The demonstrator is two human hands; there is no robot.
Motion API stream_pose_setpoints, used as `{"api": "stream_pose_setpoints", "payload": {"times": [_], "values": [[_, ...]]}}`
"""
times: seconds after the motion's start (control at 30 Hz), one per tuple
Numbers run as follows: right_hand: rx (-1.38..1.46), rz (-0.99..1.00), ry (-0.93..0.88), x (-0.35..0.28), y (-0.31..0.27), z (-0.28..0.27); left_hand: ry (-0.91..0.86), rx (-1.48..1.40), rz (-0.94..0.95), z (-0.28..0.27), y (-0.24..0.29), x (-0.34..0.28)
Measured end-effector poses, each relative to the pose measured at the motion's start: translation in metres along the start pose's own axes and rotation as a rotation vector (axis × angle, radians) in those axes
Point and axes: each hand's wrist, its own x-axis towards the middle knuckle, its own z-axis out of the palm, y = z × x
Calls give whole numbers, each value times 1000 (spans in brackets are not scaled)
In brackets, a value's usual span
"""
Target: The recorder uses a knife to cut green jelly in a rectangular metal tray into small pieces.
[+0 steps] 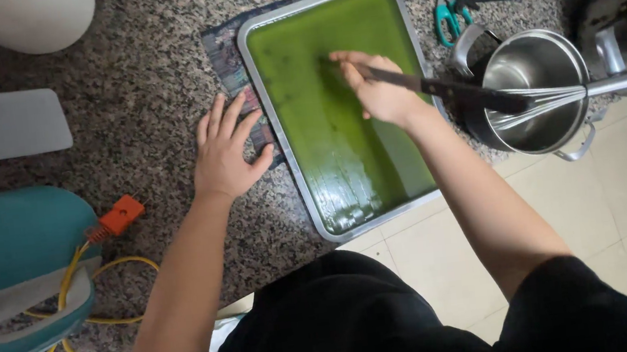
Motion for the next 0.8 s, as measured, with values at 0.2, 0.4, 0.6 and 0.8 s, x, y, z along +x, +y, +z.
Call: {"api": "stream_pose_setpoints", "payload": {"times": [0.2,0.4,0.6,0.8], "values": [[-37,98,-72,-85,12,-1,12,20,8,1,0,-2],[-67,180,-134,-169,32,4,-34,25,11,0,0,-1],[-90,400,-262,-208,10,-11,-21,30,9,-3,4,0],[121,151,-108,-175,31,-16,17,19,7,-3,6,0]]}}
